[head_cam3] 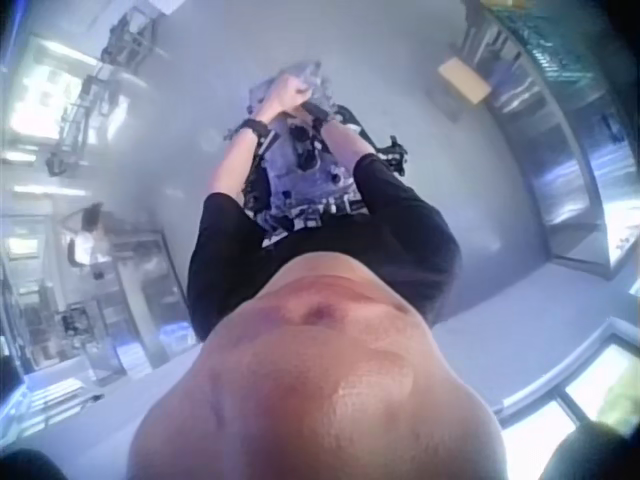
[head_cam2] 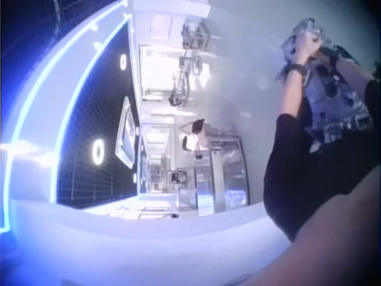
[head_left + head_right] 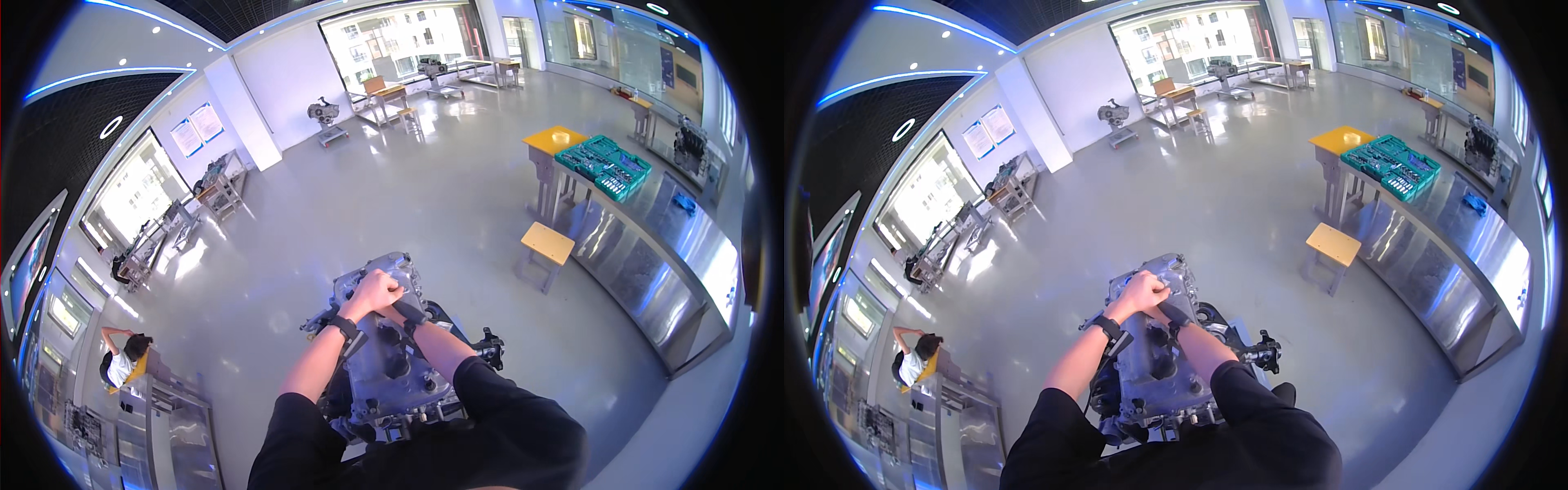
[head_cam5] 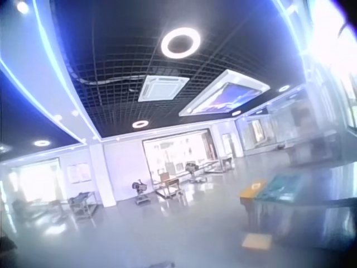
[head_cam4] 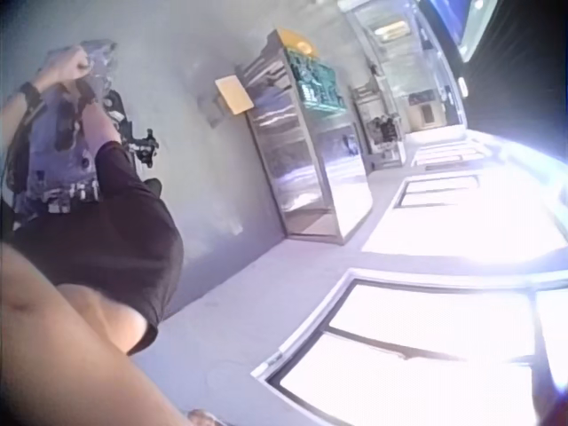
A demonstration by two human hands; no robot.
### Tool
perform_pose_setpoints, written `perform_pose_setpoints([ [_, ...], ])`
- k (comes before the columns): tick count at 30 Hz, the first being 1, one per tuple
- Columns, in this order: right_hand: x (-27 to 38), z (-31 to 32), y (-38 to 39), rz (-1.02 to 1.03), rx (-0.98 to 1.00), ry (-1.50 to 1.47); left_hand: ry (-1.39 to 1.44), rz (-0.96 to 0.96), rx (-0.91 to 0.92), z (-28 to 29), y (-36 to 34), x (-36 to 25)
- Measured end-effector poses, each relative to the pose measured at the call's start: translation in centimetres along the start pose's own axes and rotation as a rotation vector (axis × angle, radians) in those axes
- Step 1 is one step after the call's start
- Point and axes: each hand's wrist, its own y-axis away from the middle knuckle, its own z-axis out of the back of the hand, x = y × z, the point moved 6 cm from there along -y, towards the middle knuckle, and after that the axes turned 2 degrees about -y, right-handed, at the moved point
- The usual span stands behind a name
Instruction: Tightening bolts on an engine block using a socket wrench.
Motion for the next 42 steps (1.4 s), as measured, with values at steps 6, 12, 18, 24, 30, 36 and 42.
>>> perform_pose_setpoints([
  [6,1.1,0.2,-2.2,0.242,-0.061,-0.147,-0.234,-0.217,-0.201,2.7,6.7,-2.3],
  [12,1.2,-0.6,-2.4,-0.129,-0.085,-0.24,-0.391,0.238,-0.173,4.8,12.6,2.6],
  [18,3.2,-0.1,-2.3,-0.175,-0.081,-0.194,-0.44,0.342,-0.085,4.0,15.7,7.1],
  [24,3.3,-0.1,-1.9,-0.269,-0.073,-0.158,-0.161,0.584,0.09,4.7,15.0,12.0],
  [30,3.0,0.0,-2.0,-0.352,-0.085,-0.105,-0.237,0.885,0.044,4.1,14.0,17.3],
  [36,3.2,0.0,-1.9,-0.244,-0.145,-0.108,0.324,0.926,-0.161,0.9,8.0,24.1],
  [42,3.9,0.0,-2.0,-0.261,-0.122,-0.11,0.541,1.047,-0.245,-1.3,2.9,25.7],
])
